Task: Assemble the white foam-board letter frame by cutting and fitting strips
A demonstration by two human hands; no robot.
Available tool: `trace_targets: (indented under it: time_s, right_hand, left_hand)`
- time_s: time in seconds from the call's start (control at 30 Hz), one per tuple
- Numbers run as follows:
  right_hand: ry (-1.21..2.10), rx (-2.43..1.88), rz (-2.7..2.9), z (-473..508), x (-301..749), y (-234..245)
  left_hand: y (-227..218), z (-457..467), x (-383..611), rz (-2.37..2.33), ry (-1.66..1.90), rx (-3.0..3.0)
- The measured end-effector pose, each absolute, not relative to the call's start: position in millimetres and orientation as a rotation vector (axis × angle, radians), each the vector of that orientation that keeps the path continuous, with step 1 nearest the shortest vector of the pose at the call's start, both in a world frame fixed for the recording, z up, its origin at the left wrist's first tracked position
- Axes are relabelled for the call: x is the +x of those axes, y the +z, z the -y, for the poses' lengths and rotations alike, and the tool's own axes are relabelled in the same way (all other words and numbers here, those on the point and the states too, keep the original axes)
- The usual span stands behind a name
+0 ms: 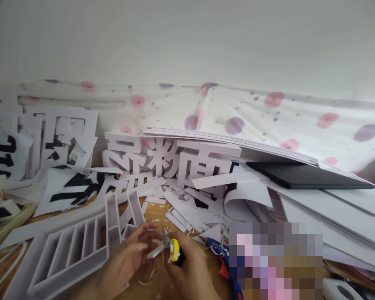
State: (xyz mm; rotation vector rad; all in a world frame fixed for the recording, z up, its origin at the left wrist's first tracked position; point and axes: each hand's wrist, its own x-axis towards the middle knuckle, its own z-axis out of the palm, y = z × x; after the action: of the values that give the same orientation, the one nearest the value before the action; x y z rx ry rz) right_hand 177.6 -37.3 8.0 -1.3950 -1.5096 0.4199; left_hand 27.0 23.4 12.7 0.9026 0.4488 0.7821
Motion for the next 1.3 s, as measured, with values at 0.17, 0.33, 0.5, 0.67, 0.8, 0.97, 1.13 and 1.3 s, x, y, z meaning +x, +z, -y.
trace_targets:
  time_s: [0.17,0.33,0.5,0.67,0.8,0.97,1.13,1.3]
  right_hand:
    - [0.337,-1.310,1.711,39.4,171.1,8.0]
    - [0.334,-1.305,1.701,39.5,170.4,3.4]
    - [0.303,-1.423,1.582,37.5,175.3,-3.4]
    - [-0.070,-1.698,1.754,34.4,169.2,-13.9]
    - [-0.276,-1.605,1.807,30.9,159.8,-24.1]
    - [-0.338,-1.611,1.795,30.7,158.6,-18.5]
    - [-0.366,-1.745,1.737,28.6,168.2,-11.8]
    - [-0.375,-1.719,1.736,28.8,165.9,-12.7]
  left_hand:
    - [9.7,-22.0,30.1,-0.632,0.686,1.092]
    - [4.4,-23.8,29.4,-0.607,0.712,1.120]
    - [7.0,-24.0,31.1,-0.662,0.909,1.024]
    - [9.8,-21.2,32.8,-0.667,0.934,0.984]
    - [9.2,-20.4,32.2,-0.698,0.932,0.935]
    - [7.1,-20.8,32.6,-0.699,0.926,0.922]
    - [6.0,-19.7,34.5,-0.603,0.923,0.985]
    - [6.2,-18.9,34.8,-0.615,0.925,0.996]
